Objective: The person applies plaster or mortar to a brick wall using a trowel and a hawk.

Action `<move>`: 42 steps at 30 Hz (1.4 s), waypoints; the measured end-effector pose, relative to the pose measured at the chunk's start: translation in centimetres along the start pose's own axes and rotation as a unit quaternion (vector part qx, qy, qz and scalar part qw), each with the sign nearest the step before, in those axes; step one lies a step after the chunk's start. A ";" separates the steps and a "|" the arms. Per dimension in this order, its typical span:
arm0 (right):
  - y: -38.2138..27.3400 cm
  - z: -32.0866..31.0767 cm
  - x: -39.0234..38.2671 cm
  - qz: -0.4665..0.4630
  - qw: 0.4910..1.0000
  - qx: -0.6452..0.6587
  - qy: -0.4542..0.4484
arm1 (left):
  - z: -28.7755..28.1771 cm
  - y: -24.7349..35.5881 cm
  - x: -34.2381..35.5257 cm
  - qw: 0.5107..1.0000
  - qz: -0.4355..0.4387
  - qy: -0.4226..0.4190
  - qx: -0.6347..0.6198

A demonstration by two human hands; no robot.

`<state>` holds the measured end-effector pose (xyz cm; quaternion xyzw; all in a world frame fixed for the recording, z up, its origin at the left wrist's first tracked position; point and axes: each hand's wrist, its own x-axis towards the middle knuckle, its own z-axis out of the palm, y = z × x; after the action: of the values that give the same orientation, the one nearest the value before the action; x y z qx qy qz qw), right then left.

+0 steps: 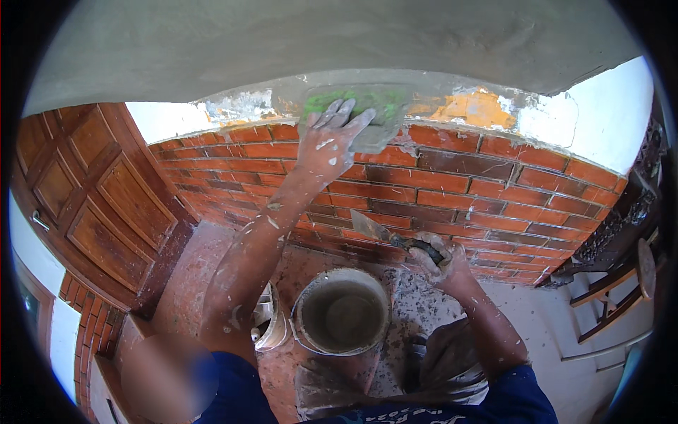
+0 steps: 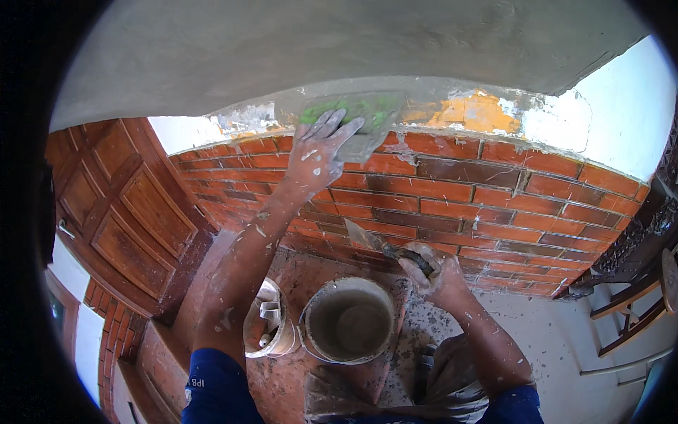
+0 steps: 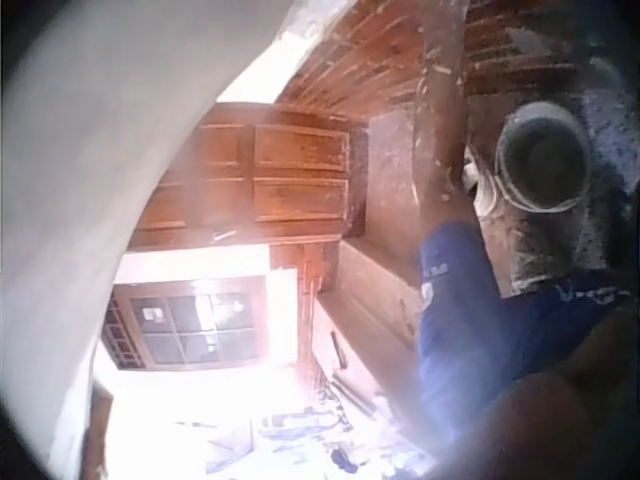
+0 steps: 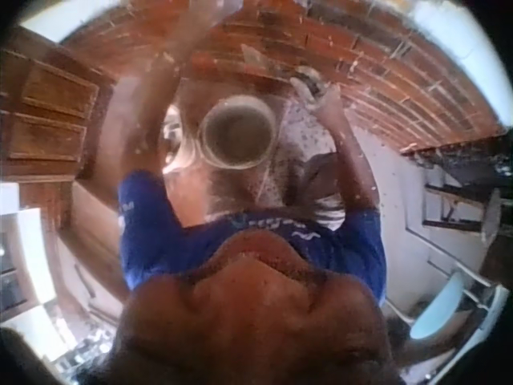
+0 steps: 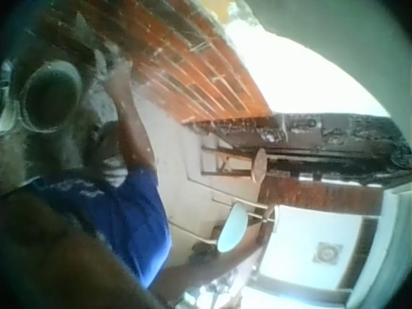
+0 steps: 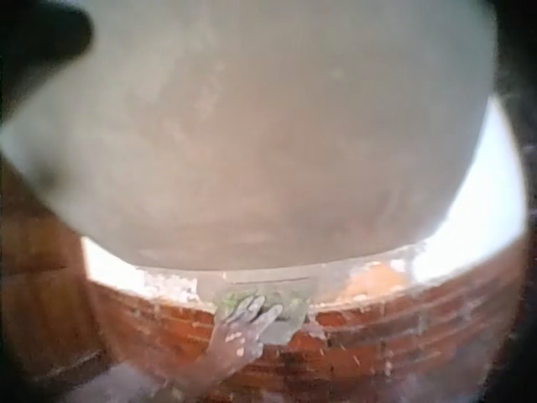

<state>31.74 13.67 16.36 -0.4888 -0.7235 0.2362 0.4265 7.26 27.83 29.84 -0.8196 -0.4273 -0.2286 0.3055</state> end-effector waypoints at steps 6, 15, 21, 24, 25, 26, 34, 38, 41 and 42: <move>1.0 0.6 0.5 -0.170 0.982 -0.075 0.025 | 0.8 2.6 3.0 0.999 -0.010 0.053 -0.007; 0.8 0.3 0.2 -0.041 0.999 -0.006 0.020 | 0.6 4.6 -2.3 0.996 -0.048 -0.045 -0.052; 2.3 0.6 -0.1 -0.098 0.990 0.090 0.039 | -2.8 2.2 -17.4 0.689 -0.396 0.293 -0.532; -0.1 1.5 0.0 -0.213 0.974 0.064 0.030 | -3.5 2.3 -24.6 0.372 -0.414 0.400 -0.728; -1.0 1.9 0.3 -0.205 0.976 0.066 0.017 | -3.4 3.0 -26.2 0.311 -0.430 0.408 -0.743; -1.9 2.6 0.7 -0.298 0.955 0.002 0.004 | -3.6 3.6 -27.4 0.250 -0.445 0.411 -0.755; -4.5 8.0 -1.2 -0.337 0.940 -0.038 -0.044 | -5.7 7.0 -31.2 0.266 -0.424 0.370 -0.783; -5.5 9.0 -1.3 -0.349 0.937 -0.023 -0.022 | -7.3 10.5 -32.0 0.375 -0.473 0.276 -0.748; -4.7 9.7 0.3 -0.485 0.869 -0.091 0.040 | -4.7 12.4 -36.5 0.472 -0.529 0.131 -0.693; -4.1 9.6 0.8 -0.549 0.822 -0.130 0.074 | -5.4 13.0 -36.3 0.459 -0.535 0.124 -0.698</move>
<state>21.38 13.44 14.73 -0.0778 -0.8625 -0.1699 0.4704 -1.63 -2.09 6.60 -0.3325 -0.4378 -0.6683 -0.5012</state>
